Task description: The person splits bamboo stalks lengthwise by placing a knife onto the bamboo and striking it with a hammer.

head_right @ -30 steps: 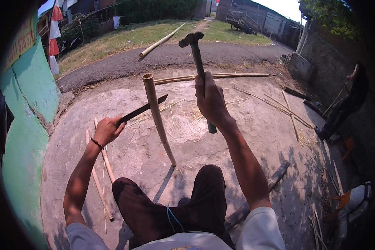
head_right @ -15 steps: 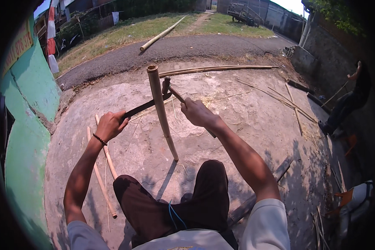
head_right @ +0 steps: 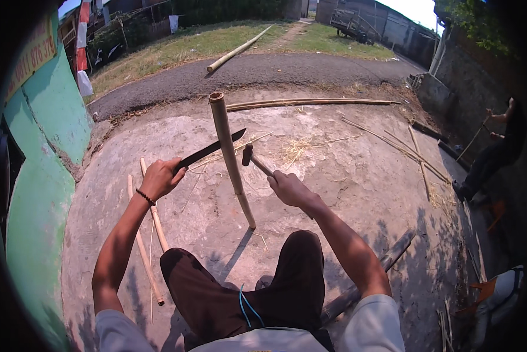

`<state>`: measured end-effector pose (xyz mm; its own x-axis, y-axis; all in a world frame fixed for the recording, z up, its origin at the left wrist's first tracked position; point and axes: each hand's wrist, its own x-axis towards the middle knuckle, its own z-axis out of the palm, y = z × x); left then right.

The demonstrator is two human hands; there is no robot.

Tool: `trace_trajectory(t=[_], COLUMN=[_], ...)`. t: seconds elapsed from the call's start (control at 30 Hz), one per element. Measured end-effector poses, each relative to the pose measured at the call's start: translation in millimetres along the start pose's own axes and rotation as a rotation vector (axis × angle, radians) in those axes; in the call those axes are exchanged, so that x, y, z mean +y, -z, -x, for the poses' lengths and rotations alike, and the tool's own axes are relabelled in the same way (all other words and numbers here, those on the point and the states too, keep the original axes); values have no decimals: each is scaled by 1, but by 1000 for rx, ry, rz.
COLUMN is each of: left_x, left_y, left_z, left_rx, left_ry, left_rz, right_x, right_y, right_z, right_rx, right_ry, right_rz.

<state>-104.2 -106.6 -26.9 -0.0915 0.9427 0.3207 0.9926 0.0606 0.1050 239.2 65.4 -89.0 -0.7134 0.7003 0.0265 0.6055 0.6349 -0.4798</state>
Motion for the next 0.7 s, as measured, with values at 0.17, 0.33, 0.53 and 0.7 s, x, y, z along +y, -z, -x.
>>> trace_trajectory(t=[0.17,0.33,0.53,0.7], left_x=[-6,4,-19,-32], left_y=[8,14,6,5], left_z=[7,1,1,20], left_rx=[4,-8,-12,-17], left_ry=[32,21,54,74], left_rz=[46,-3,23,27], right_x=[-83,-112,-22,-107], right_y=[126,116,16,112], right_z=[9,3,1,10], right_rx=[493,701,-95,391], right_ry=[5,306,-33,36], right_rz=[-500,-340,34,-297])
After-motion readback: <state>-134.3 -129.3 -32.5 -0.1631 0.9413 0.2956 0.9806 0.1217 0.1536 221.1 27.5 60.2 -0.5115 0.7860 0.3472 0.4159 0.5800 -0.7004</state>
